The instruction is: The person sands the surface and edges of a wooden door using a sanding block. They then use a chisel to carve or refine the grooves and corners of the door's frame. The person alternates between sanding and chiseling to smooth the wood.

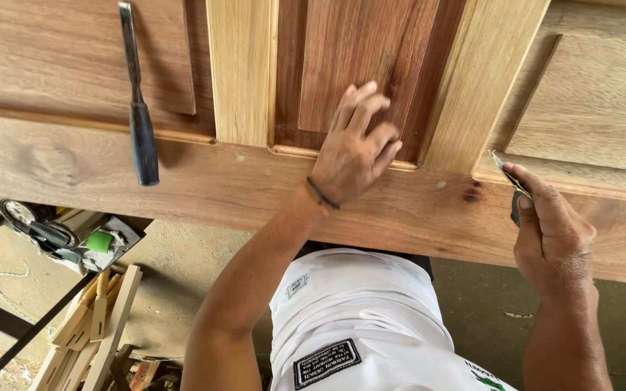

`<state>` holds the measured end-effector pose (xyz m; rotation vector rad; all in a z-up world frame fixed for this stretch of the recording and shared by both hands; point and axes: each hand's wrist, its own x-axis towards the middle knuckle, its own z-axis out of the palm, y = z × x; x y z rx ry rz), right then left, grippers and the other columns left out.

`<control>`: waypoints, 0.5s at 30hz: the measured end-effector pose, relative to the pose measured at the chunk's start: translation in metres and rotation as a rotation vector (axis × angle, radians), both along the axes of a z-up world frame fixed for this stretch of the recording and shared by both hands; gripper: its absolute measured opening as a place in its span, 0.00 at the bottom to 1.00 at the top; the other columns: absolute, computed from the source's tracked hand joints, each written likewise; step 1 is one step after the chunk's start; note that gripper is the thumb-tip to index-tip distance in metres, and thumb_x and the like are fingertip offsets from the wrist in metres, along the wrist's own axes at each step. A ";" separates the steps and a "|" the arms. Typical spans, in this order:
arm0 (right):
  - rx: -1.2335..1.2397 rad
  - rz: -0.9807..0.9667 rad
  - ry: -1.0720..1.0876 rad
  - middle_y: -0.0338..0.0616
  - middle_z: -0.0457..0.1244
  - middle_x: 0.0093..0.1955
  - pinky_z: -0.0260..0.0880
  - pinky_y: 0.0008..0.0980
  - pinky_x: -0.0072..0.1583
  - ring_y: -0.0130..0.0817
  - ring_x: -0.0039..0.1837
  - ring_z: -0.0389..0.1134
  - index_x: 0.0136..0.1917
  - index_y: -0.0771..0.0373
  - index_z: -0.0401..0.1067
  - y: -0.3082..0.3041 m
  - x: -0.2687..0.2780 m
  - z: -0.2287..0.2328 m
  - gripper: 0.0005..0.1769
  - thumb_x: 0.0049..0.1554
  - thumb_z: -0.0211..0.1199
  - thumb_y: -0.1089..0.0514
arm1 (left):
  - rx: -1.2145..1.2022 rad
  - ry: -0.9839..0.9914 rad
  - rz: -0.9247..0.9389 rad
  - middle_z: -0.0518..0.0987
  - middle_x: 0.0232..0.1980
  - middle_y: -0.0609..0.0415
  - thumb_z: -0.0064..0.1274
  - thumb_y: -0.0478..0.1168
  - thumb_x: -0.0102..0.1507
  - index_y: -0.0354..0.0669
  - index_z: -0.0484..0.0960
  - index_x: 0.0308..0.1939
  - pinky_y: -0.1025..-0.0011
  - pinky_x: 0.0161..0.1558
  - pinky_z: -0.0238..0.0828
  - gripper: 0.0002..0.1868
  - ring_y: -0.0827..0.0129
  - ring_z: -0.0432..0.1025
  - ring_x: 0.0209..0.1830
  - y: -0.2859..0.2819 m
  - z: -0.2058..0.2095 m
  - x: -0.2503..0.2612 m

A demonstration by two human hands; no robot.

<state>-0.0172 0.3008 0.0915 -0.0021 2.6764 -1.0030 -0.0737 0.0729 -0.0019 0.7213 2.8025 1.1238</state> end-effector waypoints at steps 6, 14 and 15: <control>0.035 -0.035 0.069 0.48 0.60 0.55 0.58 0.26 0.53 0.34 0.54 0.61 0.59 0.69 0.63 -0.004 -0.013 -0.016 0.16 0.59 0.43 0.73 | 0.187 0.064 -0.082 0.70 0.42 0.43 0.45 0.35 0.57 0.31 0.74 0.36 0.54 0.52 0.60 0.09 0.54 0.61 0.47 0.002 0.007 0.040; -0.062 -0.057 0.159 0.62 0.60 0.53 0.60 0.33 0.59 0.44 0.55 0.62 0.55 0.84 0.61 -0.006 -0.024 -0.037 0.12 0.59 0.42 0.78 | -0.059 -0.036 -0.122 0.68 0.42 0.49 0.43 0.40 0.59 0.38 0.72 0.42 0.66 0.43 0.58 0.11 0.61 0.61 0.40 0.016 0.008 0.017; -0.063 -0.061 0.164 0.62 0.60 0.53 0.60 0.33 0.59 0.44 0.55 0.62 0.55 0.84 0.61 -0.006 -0.024 -0.040 0.12 0.59 0.42 0.78 | -0.061 -0.032 -0.125 0.68 0.42 0.49 0.43 0.40 0.59 0.38 0.72 0.42 0.66 0.43 0.58 0.11 0.61 0.61 0.40 0.016 0.006 0.012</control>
